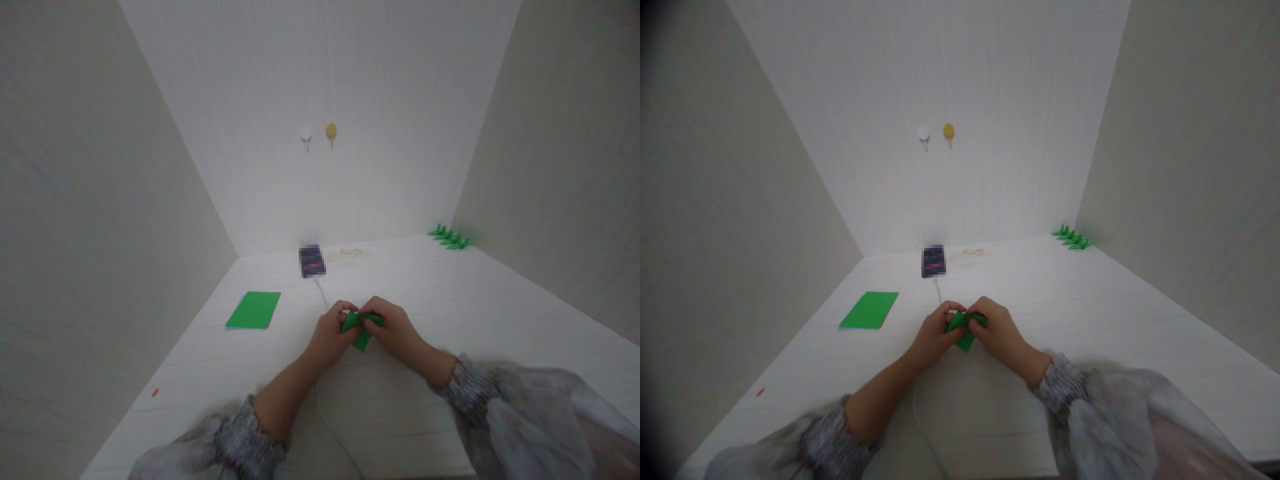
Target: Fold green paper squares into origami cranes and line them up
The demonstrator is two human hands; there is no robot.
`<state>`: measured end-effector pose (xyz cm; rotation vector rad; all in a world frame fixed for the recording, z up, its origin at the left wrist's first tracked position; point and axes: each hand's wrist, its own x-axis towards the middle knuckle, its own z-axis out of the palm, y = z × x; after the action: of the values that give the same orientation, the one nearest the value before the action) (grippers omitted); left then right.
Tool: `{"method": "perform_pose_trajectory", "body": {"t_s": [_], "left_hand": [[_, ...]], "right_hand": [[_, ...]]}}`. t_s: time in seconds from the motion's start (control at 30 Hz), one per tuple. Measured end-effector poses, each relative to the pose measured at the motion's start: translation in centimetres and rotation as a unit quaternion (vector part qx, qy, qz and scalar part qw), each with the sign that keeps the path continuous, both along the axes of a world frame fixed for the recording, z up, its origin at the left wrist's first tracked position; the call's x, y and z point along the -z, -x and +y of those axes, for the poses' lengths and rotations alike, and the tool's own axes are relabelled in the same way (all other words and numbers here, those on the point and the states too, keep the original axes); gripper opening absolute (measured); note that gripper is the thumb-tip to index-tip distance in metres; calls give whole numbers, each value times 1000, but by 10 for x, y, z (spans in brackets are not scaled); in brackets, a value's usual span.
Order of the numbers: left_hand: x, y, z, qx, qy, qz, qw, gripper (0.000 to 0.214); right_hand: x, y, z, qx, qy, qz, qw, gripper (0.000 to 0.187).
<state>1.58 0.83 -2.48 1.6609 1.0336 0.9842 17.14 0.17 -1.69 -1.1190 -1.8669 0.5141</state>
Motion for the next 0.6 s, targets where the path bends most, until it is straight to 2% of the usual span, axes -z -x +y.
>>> {"method": "perform_pose_trajectory", "body": {"t_s": [0.23,0.4,0.5,0.6], "left_hand": [[-2,1,0,-10,2,-9,1000,30],[-2,3,-1,14,4,-42,999,21],[-2,4,-1,22,10,-73,997,19],[-2,5,-1,15,13,-84,996,20]], "right_hand": [[1,-1,1,-4,-8,-6,1000,21],[-1,-3,1,-73,-51,4,996,21],[-3,-3,1,-100,-52,20,993,23],[-4,-4,1,-84,-44,29,995,21]]}}
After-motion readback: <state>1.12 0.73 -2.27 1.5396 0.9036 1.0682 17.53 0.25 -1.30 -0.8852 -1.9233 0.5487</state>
